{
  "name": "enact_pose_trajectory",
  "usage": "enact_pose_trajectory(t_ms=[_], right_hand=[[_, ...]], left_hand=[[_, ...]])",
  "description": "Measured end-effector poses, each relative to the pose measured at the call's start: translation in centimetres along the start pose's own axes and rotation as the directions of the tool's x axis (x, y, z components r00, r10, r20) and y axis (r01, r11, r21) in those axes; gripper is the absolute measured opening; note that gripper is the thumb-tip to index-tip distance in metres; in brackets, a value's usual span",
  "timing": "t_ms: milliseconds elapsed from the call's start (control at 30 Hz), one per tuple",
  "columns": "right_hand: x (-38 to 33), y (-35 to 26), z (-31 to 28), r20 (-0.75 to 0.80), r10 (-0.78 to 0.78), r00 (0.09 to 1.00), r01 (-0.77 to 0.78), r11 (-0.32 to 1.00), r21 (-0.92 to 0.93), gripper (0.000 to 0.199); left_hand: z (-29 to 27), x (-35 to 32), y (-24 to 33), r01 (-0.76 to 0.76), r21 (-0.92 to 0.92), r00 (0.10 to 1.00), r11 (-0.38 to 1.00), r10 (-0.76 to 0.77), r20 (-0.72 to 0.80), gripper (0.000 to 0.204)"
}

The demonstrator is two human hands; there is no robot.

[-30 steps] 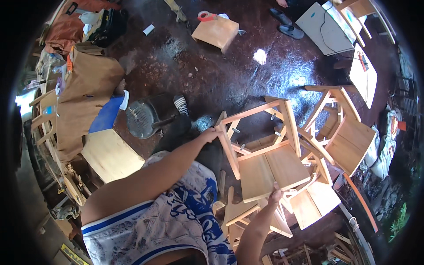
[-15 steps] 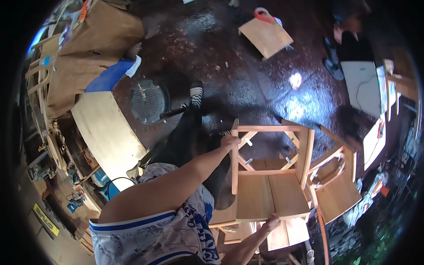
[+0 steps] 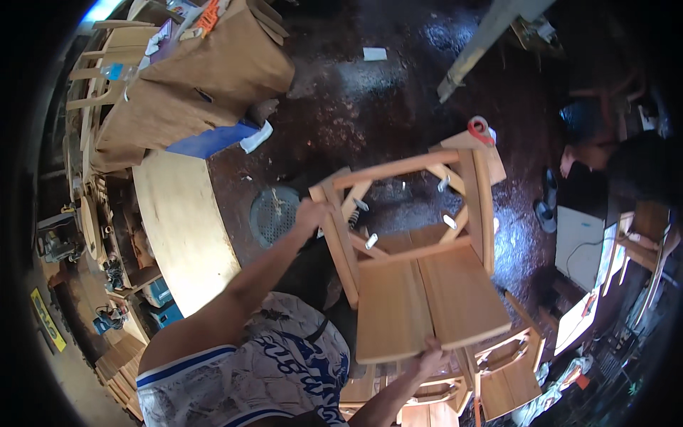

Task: The person assembles wooden chairs by securing joints with a drill and a hammer, moving wooden chairs, drilling a hole into a wooden block, applying glue to the block from a bottle, and fitting the block onto a chair frame.

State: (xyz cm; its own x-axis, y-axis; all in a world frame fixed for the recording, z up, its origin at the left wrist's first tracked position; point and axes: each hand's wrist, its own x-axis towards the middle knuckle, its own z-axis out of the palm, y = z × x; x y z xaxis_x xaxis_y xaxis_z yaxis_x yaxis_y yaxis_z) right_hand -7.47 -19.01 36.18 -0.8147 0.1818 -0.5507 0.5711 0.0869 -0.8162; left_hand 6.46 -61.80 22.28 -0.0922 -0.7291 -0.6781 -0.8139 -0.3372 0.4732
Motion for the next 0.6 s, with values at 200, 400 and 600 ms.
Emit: enact_pose_trajectory(t_ms=[200, 400, 600], right_hand=[[4.6, -1.6, 25.9, 0.078, 0.051, 0.996, -0.065, 0.980, 0.190, 0.044], [11.2, 4.0, 47.3, 0.129, 0.040, 0.991, -0.059, 0.987, 0.149, 0.029], [14.4, 6.0, 59.7, 0.174, 0.045, 0.984, -0.063, 0.993, 0.100, 0.041]], left_hand=[[-12.9, 16.2, 16.5, -0.117, -0.007, 0.969, 0.993, 0.112, -0.219, 0.048], [-18.6, 31.4, 26.2, -0.179, 0.013, 0.885, 0.984, 0.166, -0.434, 0.055], [-14.9, 30.1, 20.9, -0.579, -0.467, 0.812, 0.668, 0.427, -0.397, 0.046]])
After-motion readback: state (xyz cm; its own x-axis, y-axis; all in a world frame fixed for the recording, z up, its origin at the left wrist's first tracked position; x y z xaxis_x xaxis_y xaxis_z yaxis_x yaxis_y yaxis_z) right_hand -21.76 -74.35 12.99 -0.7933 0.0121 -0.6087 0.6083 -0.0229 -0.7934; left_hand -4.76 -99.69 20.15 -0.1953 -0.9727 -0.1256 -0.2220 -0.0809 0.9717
